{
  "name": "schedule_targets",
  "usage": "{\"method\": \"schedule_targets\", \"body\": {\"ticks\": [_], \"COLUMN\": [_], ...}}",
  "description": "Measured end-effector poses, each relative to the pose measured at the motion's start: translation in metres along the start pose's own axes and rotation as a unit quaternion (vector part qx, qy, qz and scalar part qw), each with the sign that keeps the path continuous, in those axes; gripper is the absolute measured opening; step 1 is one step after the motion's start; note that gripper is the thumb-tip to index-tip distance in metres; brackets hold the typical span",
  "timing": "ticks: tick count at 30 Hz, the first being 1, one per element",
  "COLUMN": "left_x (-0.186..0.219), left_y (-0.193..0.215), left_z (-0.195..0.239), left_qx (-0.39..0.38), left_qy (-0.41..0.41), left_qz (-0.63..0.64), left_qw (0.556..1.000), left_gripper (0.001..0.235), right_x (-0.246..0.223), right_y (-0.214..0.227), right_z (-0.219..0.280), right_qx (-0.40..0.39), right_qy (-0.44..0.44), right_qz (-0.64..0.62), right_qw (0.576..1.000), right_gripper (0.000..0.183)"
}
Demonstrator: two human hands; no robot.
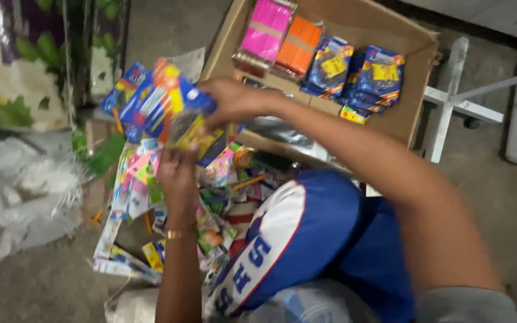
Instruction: Sorting various small stationery and school supply items from a pile on the floor into a cardboard box.
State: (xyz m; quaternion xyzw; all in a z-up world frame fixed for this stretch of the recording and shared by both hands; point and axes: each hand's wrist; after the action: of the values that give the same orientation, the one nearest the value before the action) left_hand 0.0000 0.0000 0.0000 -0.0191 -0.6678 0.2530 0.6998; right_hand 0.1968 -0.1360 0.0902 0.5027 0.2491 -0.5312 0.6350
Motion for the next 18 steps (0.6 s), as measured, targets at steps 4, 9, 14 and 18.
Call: {"method": "schedule_targets", "body": {"ticks": [4, 9, 14, 18], "left_x": [-0.019, -0.078, -0.19, -0.275], "left_y": [-0.055, -0.14, -0.205, -0.24], "left_z": [-0.065, -0.143, -0.21, -0.236], "left_qx": [-0.117, -0.267, -0.328, -0.367], "left_qy": [0.042, 0.1, 0.173, 0.16], "left_qz": [0.028, -0.027, -0.057, -0.122], "left_qw": [0.992, 0.958, 0.927, 0.908], "left_gripper": [0.019, 0.041, 0.044, 0.044], "right_x": [0.04, 0.112, 0.232, 0.307], "right_y": [0.054, 0.094, 0.086, 0.08], "right_z": [0.065, 0.143, 0.182, 0.196], "right_qx": [0.061, 0.146, 0.265, 0.308], "right_qy": [0.023, -0.144, -0.225, -0.36], "right_qz": [-0.014, -0.085, -0.114, -0.169], "right_qw": [0.998, 0.975, 0.93, 0.864], "right_gripper": [0.056, 0.061, 0.064, 0.06]}}
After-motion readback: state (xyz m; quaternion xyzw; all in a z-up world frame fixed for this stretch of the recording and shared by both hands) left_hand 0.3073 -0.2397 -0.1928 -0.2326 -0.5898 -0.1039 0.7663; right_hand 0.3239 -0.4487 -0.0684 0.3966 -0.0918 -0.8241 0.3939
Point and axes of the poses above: each hand's wrist, its own z-axis away from the middle knuckle, its own y-axis out of the back of the hand, x = y × z, and after that the axes turned 15 degrees about -x, right-handed
